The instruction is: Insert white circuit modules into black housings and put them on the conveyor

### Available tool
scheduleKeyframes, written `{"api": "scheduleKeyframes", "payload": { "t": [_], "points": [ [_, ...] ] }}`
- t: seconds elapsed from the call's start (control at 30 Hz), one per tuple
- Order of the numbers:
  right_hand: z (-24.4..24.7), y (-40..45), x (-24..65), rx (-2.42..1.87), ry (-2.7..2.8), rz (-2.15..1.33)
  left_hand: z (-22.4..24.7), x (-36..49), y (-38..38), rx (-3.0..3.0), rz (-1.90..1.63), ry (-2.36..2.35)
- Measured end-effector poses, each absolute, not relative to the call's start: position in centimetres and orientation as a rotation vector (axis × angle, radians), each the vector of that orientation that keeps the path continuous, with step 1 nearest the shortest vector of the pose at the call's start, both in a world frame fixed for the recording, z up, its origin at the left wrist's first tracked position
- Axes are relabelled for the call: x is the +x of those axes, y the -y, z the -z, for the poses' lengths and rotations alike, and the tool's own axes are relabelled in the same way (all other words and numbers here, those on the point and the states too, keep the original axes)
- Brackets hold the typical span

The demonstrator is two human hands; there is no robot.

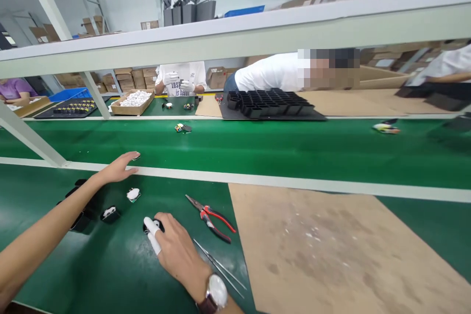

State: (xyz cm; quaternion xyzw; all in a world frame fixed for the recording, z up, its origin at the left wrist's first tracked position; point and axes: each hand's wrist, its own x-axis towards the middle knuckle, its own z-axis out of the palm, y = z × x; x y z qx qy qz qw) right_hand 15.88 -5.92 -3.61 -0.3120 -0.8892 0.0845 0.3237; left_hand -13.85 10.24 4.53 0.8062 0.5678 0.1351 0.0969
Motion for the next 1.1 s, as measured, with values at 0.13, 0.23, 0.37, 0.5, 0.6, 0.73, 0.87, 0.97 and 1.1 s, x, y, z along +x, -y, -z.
{"api": "scheduleKeyframes", "payload": {
  "t": [0.13, 0.23, 0.37, 0.5, 0.6, 0.73, 0.87, 0.97, 1.1],
  "points": [
    [3.6, 6.1, 15.9, -0.855, 2.406, -0.232, -2.1, -14.2, -14.7, 2.314, -0.345, -1.859],
    [3.3, 6.1, 16.1, -0.840, 2.422, -0.249, -1.2, -13.3, -16.0, 2.292, -0.338, -1.939],
    [3.1, 5.9, 16.1, -0.831, 2.415, -0.231, -1.7, -11.0, -16.5, 2.316, -0.353, -1.929],
    [3.4, 5.9, 16.0, -0.832, 2.402, -0.177, -2.7, -7.6, -14.1, 2.402, -0.354, -1.717],
    [3.4, 5.9, 16.2, -0.830, 2.383, -0.168, -2.7, -5.2, -9.8, 2.469, -0.316, -1.478],
    [3.0, 6.0, 16.3, -0.821, 2.390, -0.172, -2.7, -4.3, -4.1, 2.495, -0.270, -1.348],
    [2.8, 6.0, 16.4, -0.819, 2.382, -0.198, -3.9, -4.9, -0.3, 2.420, -0.515, -1.405],
    [2.9, 6.1, 16.4, -0.815, 2.366, -0.228, -4.2, -5.0, 2.4, 2.246, -0.728, -1.386],
    [3.1, 6.2, 16.0, -0.830, 2.321, -0.281, -1.5, -5.0, 5.3, 2.144, -0.848, -1.260]
  ]
}}
